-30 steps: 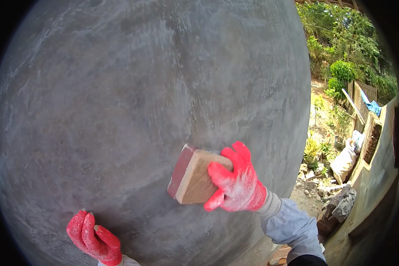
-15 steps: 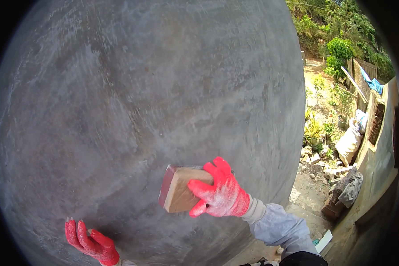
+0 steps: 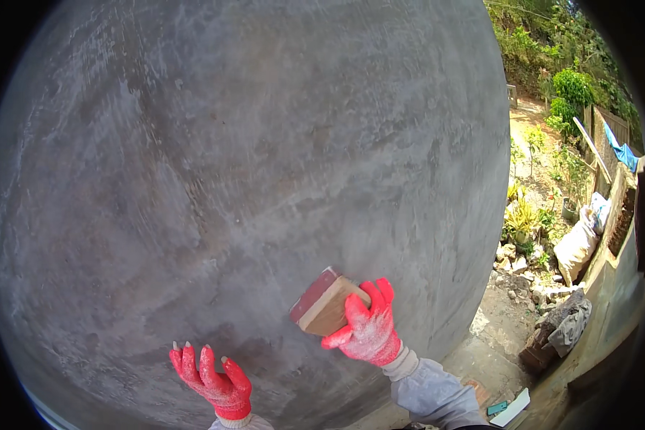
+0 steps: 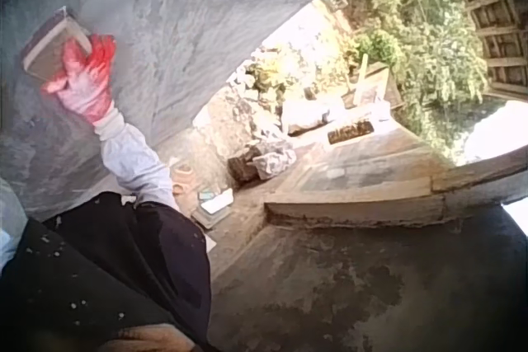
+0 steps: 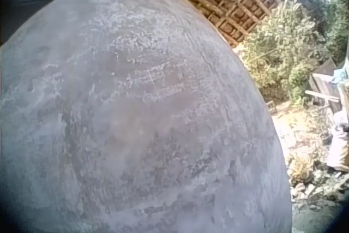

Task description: The person sands a plastered wall surface using a wooden sanding block held in gloved hands.

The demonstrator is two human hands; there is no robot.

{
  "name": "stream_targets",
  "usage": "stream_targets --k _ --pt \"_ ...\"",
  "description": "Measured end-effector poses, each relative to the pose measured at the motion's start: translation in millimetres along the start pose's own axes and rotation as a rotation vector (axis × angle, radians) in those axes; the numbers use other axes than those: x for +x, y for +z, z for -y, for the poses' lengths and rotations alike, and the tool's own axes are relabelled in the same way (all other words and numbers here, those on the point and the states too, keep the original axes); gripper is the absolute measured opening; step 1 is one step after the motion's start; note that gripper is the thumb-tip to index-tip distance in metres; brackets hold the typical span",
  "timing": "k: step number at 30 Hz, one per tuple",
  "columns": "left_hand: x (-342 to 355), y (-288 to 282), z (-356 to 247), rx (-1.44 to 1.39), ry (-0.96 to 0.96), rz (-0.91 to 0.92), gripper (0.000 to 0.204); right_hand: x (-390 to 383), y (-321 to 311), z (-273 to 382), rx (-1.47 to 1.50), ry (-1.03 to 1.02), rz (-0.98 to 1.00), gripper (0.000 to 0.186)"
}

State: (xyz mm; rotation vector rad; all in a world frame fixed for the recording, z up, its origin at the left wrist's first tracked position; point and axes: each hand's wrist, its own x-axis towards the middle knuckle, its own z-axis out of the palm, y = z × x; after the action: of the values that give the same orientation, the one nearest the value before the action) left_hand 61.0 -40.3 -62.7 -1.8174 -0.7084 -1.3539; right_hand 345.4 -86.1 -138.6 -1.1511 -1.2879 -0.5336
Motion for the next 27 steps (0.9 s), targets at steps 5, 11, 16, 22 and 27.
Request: stream_targets --k 5,11,16,22,27 --pt "-20.9 15.7 -1.8 0.096 -0.019 0.018 0.053 107.6 -46.9 -54.0 -0.092 0.168 -0.291 0.089" --pt "-29.5 35.2 5.6 0.22 0.005 0.007 0.057 -48.0 -23.1 -79.6 -0.285 -0.016 -0.092 0.094" --pt "-33.0 32.7 6.4 0.246 -0.016 0.05 0.055 -16.8 -24.6 -78.4 -0.066 0.419 -0.211 0.1" --pt "-30.1 32.0 6.0 0.274 -0.043 0.046 0.054 52.1 -55.9 -94.8 -0.229 0.031 -0.267 0.092" --pt "-26.1 35.0 -0.3 0.278 -0.043 0.027 0.053 -126.0 -28.0 -143.8 -0.036 0.523 -0.106 0.113"
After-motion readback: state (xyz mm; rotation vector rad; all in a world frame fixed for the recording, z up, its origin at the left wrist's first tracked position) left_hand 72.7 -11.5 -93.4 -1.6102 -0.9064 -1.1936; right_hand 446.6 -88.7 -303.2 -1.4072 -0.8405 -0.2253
